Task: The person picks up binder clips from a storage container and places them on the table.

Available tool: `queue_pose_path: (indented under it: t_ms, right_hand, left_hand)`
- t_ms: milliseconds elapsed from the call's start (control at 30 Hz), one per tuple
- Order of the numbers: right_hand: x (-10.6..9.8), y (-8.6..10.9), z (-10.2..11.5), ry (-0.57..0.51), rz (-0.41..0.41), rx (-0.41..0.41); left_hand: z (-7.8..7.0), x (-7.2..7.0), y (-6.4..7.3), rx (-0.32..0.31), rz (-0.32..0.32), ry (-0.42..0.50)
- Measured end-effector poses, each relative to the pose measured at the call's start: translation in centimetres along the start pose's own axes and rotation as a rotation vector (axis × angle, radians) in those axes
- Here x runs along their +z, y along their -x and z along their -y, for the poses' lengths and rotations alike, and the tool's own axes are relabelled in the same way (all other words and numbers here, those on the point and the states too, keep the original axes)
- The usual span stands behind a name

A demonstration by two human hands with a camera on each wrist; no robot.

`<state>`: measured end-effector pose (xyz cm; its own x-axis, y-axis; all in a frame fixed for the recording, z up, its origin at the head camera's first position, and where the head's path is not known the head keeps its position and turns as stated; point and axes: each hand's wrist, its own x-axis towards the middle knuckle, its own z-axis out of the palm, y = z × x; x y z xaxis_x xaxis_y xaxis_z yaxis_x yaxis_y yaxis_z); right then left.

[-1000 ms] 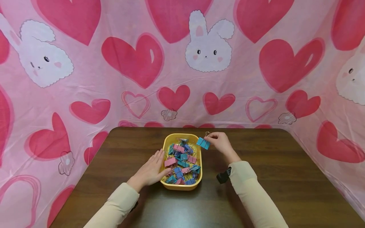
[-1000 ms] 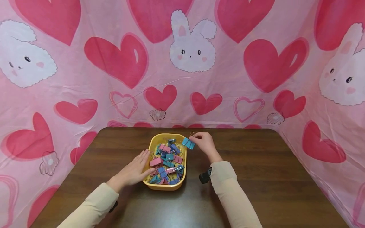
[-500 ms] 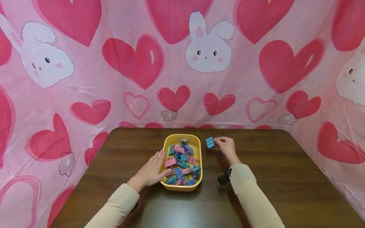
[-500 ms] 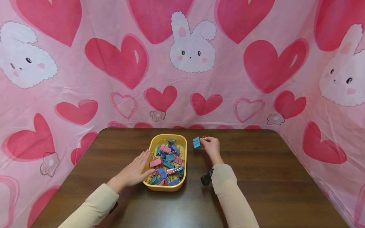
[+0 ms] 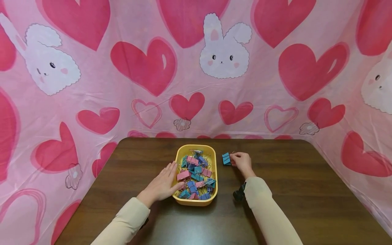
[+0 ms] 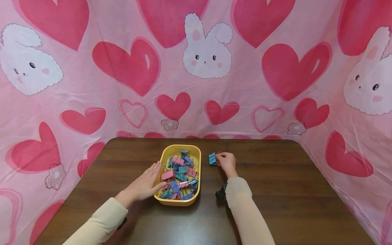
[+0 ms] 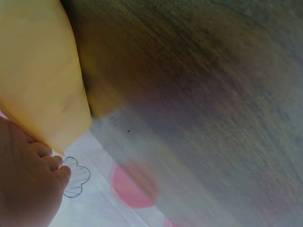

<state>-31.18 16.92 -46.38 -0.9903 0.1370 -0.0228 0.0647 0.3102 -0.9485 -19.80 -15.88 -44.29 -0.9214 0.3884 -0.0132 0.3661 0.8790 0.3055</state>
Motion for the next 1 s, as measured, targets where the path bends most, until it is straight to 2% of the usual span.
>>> queue_pose_path:
  t_ms: [233, 633, 900, 1000]
  right_hand:
    - [-0.3, -0.1, -0.3, 0.051, 0.016, 0.007]
    - [-1.9, -0.1, -0.3, -0.003, 0.049, 0.009]
    - [-3.1, 0.0, 1.8, 0.015, -0.002, -0.08]
    - [-3.1, 0.4, 3.2, 0.001, 0.016, -0.108]
  left_hand:
    - [0.0, -0.1, -0.1, 0.013, -0.01, -0.005]
    - [-0.1, 0.0, -0.2, 0.027, -0.022, -0.014]
    - [0.1, 0.1, -0.1, 0.023, -0.016, -0.007]
    - [0.1, 0.1, -0.1, 0.019, -0.015, -0.002]
